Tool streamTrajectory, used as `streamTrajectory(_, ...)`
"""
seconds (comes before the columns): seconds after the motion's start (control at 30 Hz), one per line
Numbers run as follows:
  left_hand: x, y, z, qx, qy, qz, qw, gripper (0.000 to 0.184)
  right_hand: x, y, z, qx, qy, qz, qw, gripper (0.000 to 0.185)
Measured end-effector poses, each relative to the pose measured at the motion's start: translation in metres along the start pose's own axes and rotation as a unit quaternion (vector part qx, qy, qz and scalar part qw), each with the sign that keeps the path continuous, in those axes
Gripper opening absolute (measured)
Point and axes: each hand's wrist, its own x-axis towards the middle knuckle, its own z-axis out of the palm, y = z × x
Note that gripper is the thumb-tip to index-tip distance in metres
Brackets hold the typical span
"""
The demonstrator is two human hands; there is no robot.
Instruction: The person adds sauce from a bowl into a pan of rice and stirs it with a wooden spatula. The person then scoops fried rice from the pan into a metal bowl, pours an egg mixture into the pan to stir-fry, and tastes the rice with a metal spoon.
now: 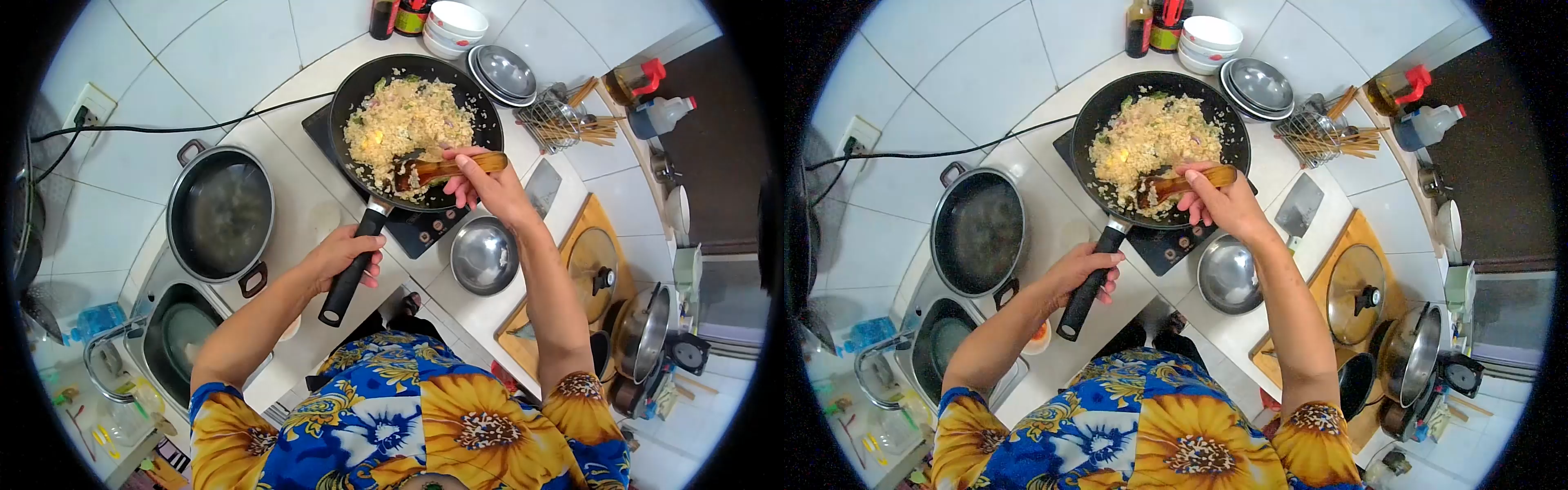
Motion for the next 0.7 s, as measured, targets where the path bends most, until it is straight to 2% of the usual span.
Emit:
streamTrajectory(0.13,0.003,0.001,-0.002,-0.006,-0.006,0.017,1.000,0.030,-0.003,0.007,-0.020,-0.008,0.003,0.015,1.000,0.029)
streamTrajectory(0.2,0.005,-0.001,-0.005,-0.023,-0.026,0.015,0.999,0.032,-0.006,0.001,-0.037,-0.091,0.012,0.014,0.996,0.027)
streamTrajectory(0.23,0.005,-0.002,-0.005,-0.024,-0.025,0.014,0.999,0.032,-0.006,-0.002,-0.044,-0.090,0.011,0.016,0.996,0.027)
streamTrajectory(0.3,0.006,-0.002,-0.006,-0.031,-0.032,0.017,0.999,0.030,-0.004,-0.010,-0.054,-0.191,0.067,-0.014,0.979,0.025)
streamTrajectory(0.43,0.005,-0.001,-0.001,-0.033,-0.020,0.018,0.999,0.029,-0.008,-0.020,-0.044,-0.158,0.097,-0.022,0.982,0.024)
streamTrajectory(0.5,0.005,-0.002,-0.001,-0.037,-0.028,0.017,0.999,0.029,-0.009,-0.017,-0.030,-0.069,0.016,-0.042,0.997,0.025)
streamTrajectory(0.63,0.004,-0.002,0.000,-0.033,-0.024,0.010,0.999,0.028,0.001,-0.019,-0.003,-0.101,-0.082,0.014,0.991,0.026)
streamTrajectory(0.7,0.005,-0.002,0.000,-0.049,-0.029,0.005,0.998,0.027,0.016,-0.012,0.007,-0.094,-0.083,-0.006,0.992,0.026)
